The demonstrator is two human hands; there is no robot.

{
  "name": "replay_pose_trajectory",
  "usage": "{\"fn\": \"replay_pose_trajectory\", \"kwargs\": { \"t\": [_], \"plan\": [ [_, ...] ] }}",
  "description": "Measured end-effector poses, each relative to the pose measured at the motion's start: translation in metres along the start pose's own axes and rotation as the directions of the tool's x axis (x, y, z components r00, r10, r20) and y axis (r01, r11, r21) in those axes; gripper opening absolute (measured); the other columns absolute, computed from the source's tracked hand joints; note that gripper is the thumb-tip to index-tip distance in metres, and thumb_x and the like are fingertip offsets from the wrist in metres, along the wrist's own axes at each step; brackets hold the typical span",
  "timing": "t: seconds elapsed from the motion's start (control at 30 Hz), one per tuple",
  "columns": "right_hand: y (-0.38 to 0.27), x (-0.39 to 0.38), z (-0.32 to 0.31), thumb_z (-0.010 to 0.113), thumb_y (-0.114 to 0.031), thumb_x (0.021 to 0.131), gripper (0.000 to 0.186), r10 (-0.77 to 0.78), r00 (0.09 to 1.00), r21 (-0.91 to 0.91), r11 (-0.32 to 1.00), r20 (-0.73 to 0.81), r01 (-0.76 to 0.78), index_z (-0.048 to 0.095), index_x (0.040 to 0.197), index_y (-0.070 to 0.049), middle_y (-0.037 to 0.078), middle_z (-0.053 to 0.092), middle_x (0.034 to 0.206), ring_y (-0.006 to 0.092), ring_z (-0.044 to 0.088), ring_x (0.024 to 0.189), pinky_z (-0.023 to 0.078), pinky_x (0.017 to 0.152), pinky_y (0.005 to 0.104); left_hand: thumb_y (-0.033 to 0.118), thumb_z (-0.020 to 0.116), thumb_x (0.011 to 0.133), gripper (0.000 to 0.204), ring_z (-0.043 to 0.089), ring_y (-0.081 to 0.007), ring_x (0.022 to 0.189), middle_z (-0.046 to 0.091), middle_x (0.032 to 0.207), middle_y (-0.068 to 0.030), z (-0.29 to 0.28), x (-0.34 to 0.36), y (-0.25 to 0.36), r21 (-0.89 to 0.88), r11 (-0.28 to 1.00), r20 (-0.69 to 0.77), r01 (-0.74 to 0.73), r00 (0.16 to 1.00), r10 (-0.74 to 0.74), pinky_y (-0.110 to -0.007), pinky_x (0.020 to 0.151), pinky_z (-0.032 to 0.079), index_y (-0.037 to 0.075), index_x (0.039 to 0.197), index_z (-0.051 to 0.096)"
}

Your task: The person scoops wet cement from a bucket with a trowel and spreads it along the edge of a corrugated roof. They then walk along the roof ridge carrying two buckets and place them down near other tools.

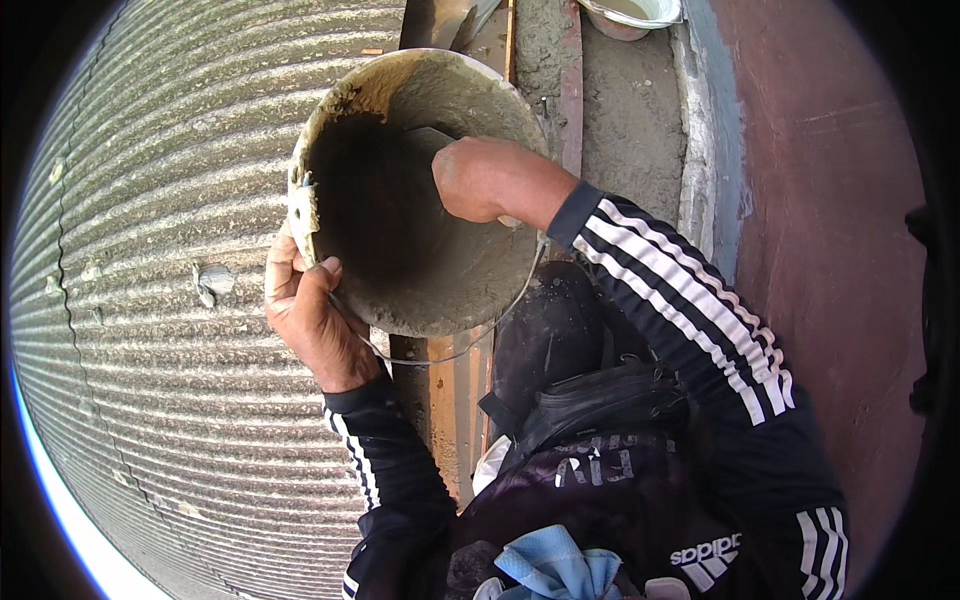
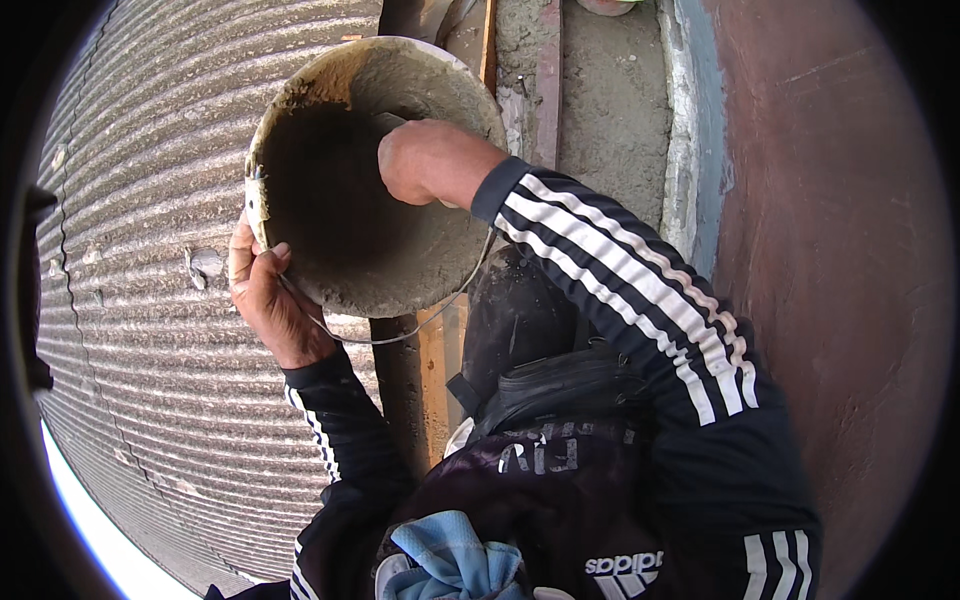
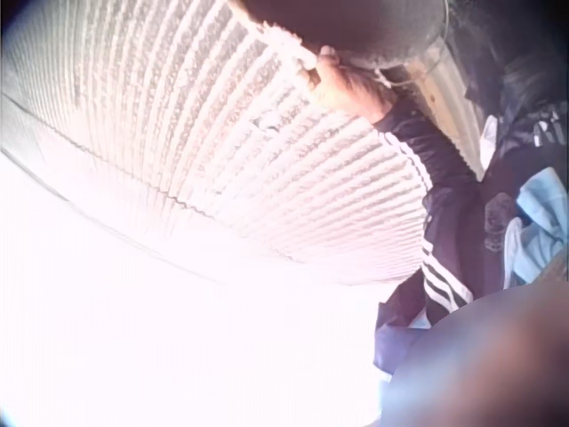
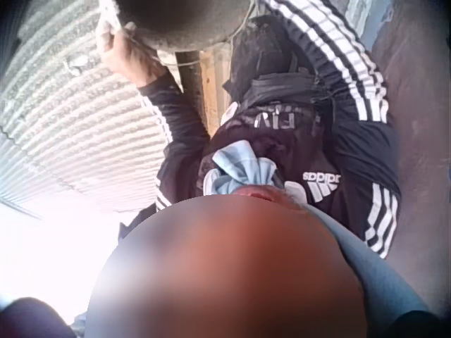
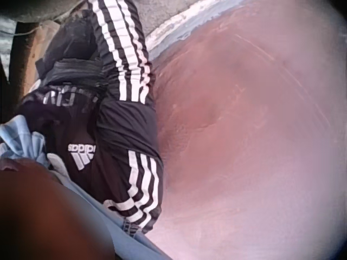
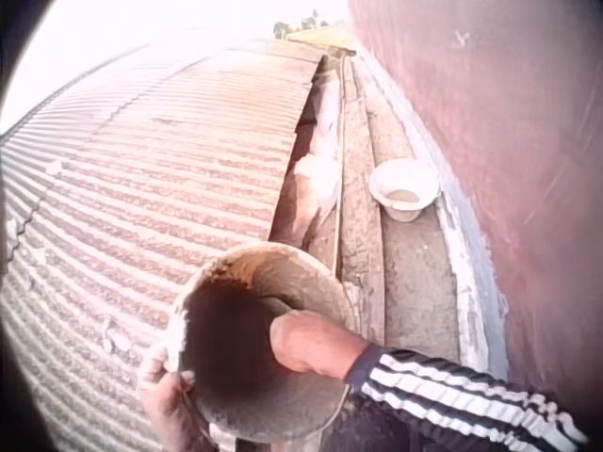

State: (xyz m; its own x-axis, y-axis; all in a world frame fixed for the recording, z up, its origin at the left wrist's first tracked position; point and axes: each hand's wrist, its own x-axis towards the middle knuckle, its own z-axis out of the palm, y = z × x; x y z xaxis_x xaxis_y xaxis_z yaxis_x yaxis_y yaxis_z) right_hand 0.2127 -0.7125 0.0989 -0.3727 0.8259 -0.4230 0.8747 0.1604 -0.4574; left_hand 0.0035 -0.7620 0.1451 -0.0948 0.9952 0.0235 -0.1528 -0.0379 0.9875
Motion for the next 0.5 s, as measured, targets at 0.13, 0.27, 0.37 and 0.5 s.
{"fn": "replay_pose_trajectory", "kwargs": {
  "t": [0.13, 0.27, 0.37, 0.5],
  "plan": [
    [-0.010, 0.006, -0.022, 0.065, -0.007, 0.085, 0.021, -0.071, 0.978, 0.052, 0.995, -0.196, 0.083, 0.080, 0.095, 0.002, 0.024, 0.078, 0.098, 0.0408, 0.076, 0.096, 0.061, 0.082, 0.0491, -0.013, 0.057, 0.080, 0.053, 0.067, -0.0091, 0.083, 0.072, 0.102, -0.0078, 0.009, -0.006, 0.010, 0.047, 0.998, 0.074, -0.030, 0.997, 0.026, -0.019, 0.075, 0.053, -0.011, 0.133, 0.063],
    [-0.045, -0.024, -0.013, 0.068, -0.007, 0.080, 0.019, -0.286, 0.883, 0.000, 0.951, -0.372, 0.308, 0.080, 0.093, 0.000, 0.022, 0.077, 0.093, 0.0375, 0.077, 0.093, 0.062, 0.080, 0.0465, -0.013, 0.058, 0.078, 0.056, 0.065, -0.0085, 0.086, 0.072, 0.104, -0.0086, 0.000, 0.008, 0.029, 0.127, 0.985, 0.157, -0.120, 0.983, 0.100, -0.018, 0.077, 0.050, -0.011, 0.134, 0.063],
    [-0.071, -0.048, 0.010, 0.074, -0.011, 0.080, 0.017, -0.426, 0.836, -0.282, 0.897, -0.346, 0.340, 0.083, 0.094, -0.006, 0.015, 0.080, 0.092, 0.0299, 0.078, 0.091, 0.063, 0.077, 0.0434, -0.013, 0.052, 0.076, 0.060, 0.072, -0.0229, 0.112, 0.073, 0.124, -0.0205, -0.011, 0.023, 0.046, 0.075, 0.984, 0.153, -0.159, 0.977, 0.146, -0.030, 0.100, 0.055, -0.013, 0.136, 0.061],
    [-0.065, -0.048, 0.014, 0.075, -0.013, 0.081, 0.015, -0.439, 0.882, -0.306, 0.875, -0.171, 0.376, 0.083, 0.091, -0.005, 0.015, 0.078, 0.088, 0.0311, 0.077, 0.093, 0.063, 0.075, 0.0398, -0.013, 0.051, 0.077, 0.058, 0.072, -0.0217, 0.108, 0.073, 0.121, -0.0199, -0.018, 0.023, 0.052, 0.089, 0.985, 0.051, -0.148, 0.988, 0.143, -0.029, 0.099, 0.055, -0.014, 0.134, 0.062]
  ]
}}
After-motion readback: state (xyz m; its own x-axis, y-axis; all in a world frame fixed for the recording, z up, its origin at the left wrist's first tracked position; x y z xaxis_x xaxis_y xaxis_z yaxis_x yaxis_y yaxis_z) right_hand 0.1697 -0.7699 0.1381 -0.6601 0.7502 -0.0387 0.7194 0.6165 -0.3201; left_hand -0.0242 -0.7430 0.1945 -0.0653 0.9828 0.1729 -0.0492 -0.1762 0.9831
